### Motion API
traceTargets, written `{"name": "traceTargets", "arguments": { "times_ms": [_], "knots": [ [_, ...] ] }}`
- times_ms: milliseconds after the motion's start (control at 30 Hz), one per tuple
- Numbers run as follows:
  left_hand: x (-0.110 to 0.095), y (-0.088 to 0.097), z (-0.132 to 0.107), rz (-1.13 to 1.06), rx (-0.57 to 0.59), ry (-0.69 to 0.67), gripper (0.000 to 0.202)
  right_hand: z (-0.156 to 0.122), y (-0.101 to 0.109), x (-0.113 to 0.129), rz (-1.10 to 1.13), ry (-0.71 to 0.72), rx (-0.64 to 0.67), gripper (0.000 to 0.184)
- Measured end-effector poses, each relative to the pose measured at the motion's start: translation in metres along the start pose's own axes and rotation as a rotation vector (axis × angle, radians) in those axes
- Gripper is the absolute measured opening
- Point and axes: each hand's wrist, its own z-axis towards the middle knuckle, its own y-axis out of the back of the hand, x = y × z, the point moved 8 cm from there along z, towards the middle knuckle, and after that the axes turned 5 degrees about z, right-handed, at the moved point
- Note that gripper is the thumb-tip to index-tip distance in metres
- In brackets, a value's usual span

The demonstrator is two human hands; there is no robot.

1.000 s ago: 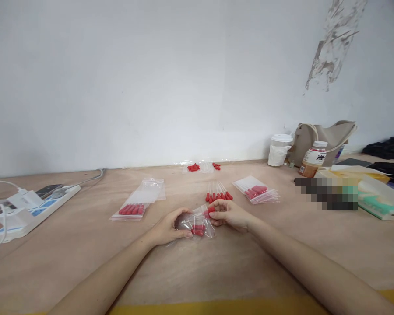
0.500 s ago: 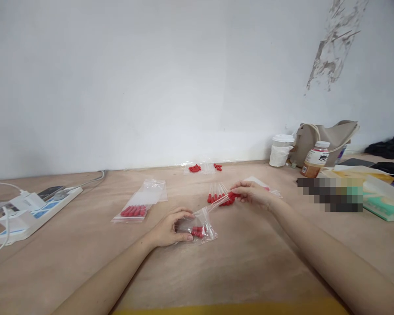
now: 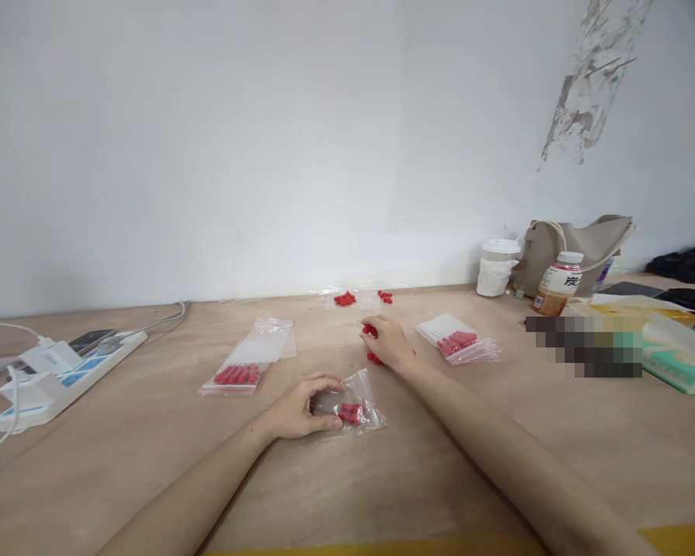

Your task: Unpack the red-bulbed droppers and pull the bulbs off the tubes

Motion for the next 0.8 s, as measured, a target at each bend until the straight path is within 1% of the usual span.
{"name": "traceTargets", "arguments": {
  "times_ms": [100, 200, 333, 467, 800],
  "knots": [
    [0.000, 0.000, 0.000, 0.005, 0.004, -0.005, 0.047, -0.002, -0.018, 0.010, -0.061, 0.037, 0.073, 0.024],
    [0.001, -0.001, 0.000, 0.015, 0.006, 0.000, 0.047, -0.007, -0.032, 0.016, -0.121, 0.082, 0.160, 0.023],
    [0.002, -0.001, 0.000, 0.013, 0.003, -0.001, 0.047, -0.015, -0.043, 0.016, -0.199, 0.119, 0.243, 0.022],
    [0.001, -0.001, 0.001, 0.003, 0.005, -0.010, 0.047, -0.018, -0.044, 0.013, -0.278, 0.125, 0.271, 0.023],
    [0.000, -0.002, 0.000, 0.001, 0.015, -0.006, 0.046, -0.022, -0.036, 0.015, -0.388, 0.132, 0.295, 0.021]
  ]
}}
